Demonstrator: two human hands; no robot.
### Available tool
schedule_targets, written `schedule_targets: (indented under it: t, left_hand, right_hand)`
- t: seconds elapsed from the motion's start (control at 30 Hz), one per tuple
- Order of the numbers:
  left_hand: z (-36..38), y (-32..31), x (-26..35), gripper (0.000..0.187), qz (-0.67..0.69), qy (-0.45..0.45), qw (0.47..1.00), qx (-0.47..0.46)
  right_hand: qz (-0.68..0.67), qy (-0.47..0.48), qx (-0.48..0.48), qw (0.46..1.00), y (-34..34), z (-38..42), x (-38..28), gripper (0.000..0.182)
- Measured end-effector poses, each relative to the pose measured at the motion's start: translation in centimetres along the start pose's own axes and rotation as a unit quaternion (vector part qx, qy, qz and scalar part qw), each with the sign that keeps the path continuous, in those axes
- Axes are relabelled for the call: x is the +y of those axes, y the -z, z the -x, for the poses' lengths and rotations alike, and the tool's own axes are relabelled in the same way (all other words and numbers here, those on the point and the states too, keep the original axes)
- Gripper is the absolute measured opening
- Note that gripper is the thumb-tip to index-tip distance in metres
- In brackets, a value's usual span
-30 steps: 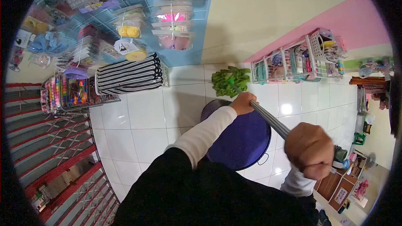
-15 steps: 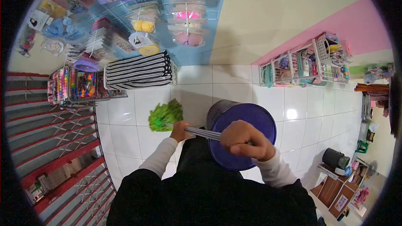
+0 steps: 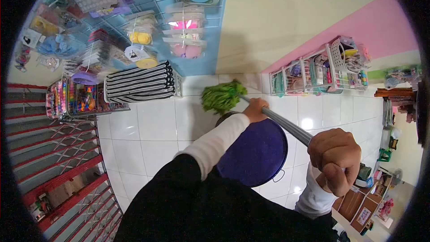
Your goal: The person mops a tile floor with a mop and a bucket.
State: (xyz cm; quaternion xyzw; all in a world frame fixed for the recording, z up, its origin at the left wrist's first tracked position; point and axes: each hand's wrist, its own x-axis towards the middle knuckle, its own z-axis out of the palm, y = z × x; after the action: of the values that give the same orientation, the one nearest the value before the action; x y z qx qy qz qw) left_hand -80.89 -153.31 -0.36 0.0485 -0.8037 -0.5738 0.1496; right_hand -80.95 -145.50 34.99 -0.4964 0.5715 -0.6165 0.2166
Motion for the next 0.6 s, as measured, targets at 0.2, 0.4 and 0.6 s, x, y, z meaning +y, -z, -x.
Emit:
schedule_targets:
  t: [0.2,0.4,0.6]
  left_hand:
    - [-5.1,-2.9,-3.0,0.022,-0.053,-0.071,0.996,0.031]
    - [-1.8,1.5,-3.5,0.022,-0.112,-0.003,0.988,-0.11]
    - [4.6,7.9,-1.5,0.021,-0.05,0.098,0.994,-0.025]
  right_hand:
    - [0.08,-0.012,-0.072,0.994,0.3,0.1,2.8,0.02]
    - [0.014,-0.003,-0.217,0.976,-2.9,-0.4,3.4,0.027]
    - [-0.166,0.011,-0.286,0.944,-5.4,-1.1,2.8,0.032]
